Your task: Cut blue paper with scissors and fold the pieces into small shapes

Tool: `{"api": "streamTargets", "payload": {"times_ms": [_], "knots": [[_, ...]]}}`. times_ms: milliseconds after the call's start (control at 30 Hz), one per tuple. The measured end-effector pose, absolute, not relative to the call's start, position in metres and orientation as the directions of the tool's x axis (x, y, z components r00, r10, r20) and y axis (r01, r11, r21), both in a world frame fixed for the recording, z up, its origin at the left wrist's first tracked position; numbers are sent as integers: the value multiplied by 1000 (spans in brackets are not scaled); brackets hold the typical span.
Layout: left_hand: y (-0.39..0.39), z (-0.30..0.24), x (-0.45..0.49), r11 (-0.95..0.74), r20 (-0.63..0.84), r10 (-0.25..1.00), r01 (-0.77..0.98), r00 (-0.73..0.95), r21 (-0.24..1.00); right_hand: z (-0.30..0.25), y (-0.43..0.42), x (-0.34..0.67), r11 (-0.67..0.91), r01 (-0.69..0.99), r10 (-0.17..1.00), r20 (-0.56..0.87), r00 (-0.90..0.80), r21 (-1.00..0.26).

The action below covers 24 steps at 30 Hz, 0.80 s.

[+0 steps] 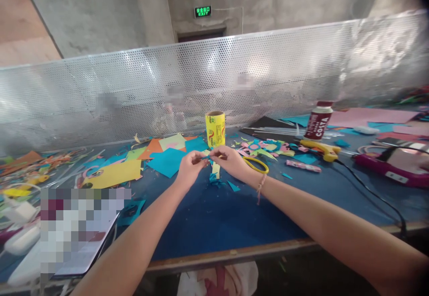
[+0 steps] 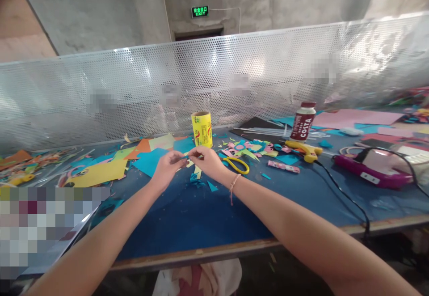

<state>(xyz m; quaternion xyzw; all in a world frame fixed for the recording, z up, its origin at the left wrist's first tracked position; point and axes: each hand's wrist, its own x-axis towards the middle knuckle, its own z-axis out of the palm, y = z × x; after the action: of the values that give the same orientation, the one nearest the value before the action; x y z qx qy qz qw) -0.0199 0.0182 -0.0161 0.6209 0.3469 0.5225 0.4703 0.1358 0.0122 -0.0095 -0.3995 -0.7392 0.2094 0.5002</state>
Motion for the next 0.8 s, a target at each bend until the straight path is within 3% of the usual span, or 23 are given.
{"api": "streamTargets", "payload": {"times_ms": [200, 400, 633, 800], "knots": [[16, -13, -18, -312, 337, 921, -147, 197, 939, -5, 6, 138, 766, 493, 578, 778, -248, -412], [12, -7, -17, -44, 135, 964, -361, 229, 931, -10, 8, 144, 845, 492, 401, 856, -325, -209], [9, -4, -19, -51, 162, 955, -402, 248, 914, -9, 6, 145, 863, 491, 338, 856, -391, -116], [10, -5, -19, -97, 194, 953, -370, 233, 924, -7, 5, 146, 850, 509, 361, 852, -379, -133]]}}
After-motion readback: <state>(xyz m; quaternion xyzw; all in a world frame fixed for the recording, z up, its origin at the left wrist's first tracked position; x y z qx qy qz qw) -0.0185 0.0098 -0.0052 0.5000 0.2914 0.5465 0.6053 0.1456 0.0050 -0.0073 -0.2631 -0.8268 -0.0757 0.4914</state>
